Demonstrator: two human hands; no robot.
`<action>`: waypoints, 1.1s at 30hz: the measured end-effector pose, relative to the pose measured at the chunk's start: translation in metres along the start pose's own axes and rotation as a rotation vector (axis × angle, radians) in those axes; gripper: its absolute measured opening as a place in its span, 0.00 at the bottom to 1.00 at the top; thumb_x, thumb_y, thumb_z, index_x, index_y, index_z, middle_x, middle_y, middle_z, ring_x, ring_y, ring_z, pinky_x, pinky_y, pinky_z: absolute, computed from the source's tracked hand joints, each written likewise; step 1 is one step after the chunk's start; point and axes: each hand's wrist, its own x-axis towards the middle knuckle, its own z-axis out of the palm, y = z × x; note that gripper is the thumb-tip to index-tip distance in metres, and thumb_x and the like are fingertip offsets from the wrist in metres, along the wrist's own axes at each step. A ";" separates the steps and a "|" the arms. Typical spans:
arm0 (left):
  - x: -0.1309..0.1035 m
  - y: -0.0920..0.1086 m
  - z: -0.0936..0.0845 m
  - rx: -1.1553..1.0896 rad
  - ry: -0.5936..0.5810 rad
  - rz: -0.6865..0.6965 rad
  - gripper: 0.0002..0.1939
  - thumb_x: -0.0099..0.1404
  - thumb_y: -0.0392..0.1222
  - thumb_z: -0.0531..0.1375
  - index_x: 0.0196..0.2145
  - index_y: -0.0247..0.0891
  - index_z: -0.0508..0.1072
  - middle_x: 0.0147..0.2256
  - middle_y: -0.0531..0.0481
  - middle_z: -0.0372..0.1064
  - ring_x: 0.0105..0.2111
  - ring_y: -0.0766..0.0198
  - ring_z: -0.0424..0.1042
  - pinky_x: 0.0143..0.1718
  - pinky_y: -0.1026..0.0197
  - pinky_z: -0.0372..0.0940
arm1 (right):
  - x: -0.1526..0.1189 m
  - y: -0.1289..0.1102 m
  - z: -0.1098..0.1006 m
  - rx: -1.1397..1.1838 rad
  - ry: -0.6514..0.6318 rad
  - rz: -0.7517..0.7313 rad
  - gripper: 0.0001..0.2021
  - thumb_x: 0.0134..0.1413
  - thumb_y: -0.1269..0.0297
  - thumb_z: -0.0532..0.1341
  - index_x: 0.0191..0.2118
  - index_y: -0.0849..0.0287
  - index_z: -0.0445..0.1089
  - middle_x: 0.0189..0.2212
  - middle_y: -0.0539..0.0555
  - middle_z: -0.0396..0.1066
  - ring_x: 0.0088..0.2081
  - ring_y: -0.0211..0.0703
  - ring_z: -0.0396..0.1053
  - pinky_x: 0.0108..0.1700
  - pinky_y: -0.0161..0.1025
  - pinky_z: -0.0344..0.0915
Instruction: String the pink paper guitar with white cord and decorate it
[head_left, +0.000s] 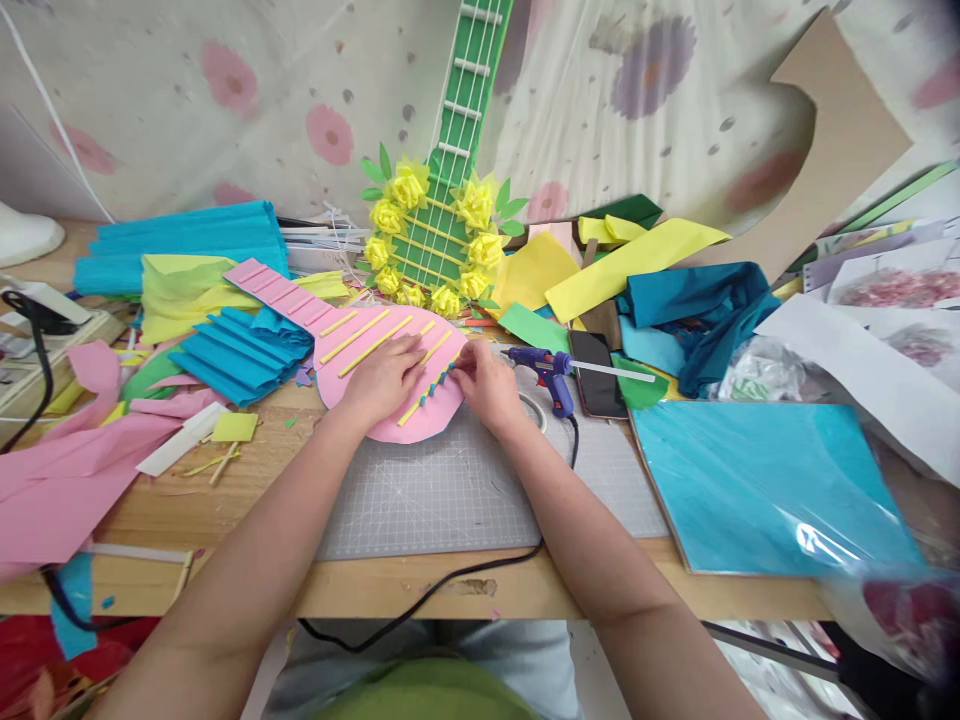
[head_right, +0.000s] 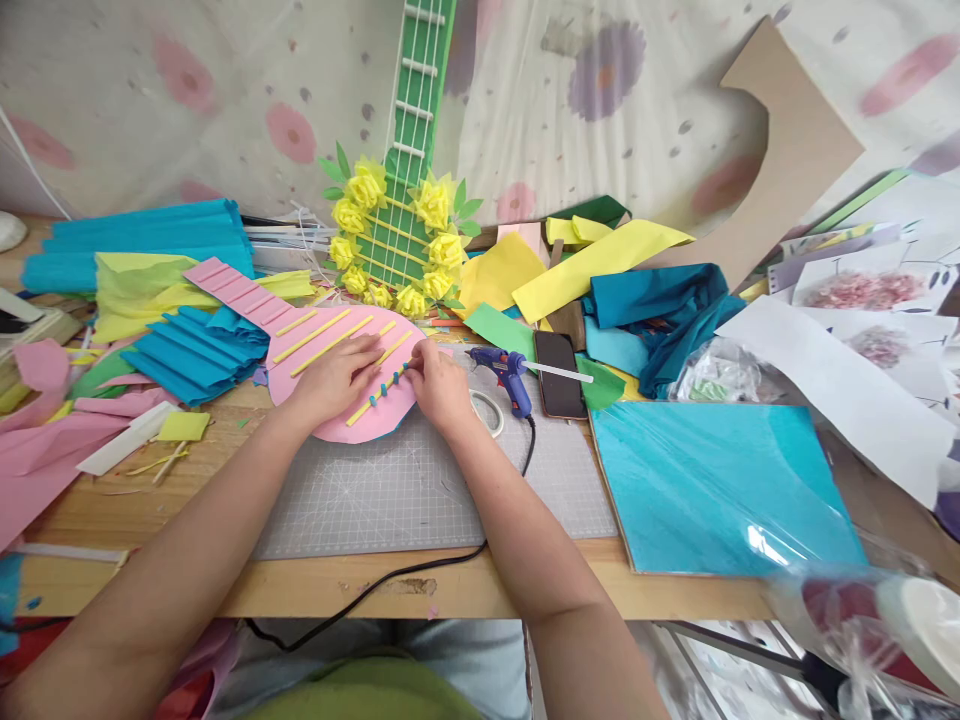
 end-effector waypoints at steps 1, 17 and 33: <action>0.000 0.000 0.000 0.005 0.000 0.000 0.18 0.65 0.43 0.48 0.48 0.36 0.71 0.55 0.46 0.61 0.56 0.60 0.58 0.58 0.54 0.54 | 0.000 0.000 0.000 -0.014 0.000 0.001 0.09 0.47 0.71 0.56 0.37 0.56 0.59 0.32 0.53 0.72 0.34 0.46 0.69 0.36 0.42 0.62; 0.000 0.001 0.001 0.014 0.005 0.005 0.19 0.65 0.43 0.48 0.48 0.36 0.71 0.55 0.46 0.61 0.56 0.59 0.58 0.58 0.53 0.54 | 0.000 0.008 0.006 0.061 0.037 0.012 0.09 0.48 0.68 0.56 0.31 0.55 0.52 0.29 0.51 0.71 0.31 0.42 0.68 0.33 0.38 0.59; 0.000 0.002 0.000 0.026 0.004 0.007 0.19 0.65 0.43 0.48 0.48 0.36 0.72 0.55 0.46 0.61 0.56 0.59 0.59 0.58 0.54 0.54 | 0.001 0.013 0.007 0.114 0.021 0.013 0.11 0.46 0.68 0.58 0.29 0.54 0.51 0.28 0.50 0.71 0.30 0.42 0.67 0.33 0.39 0.60</action>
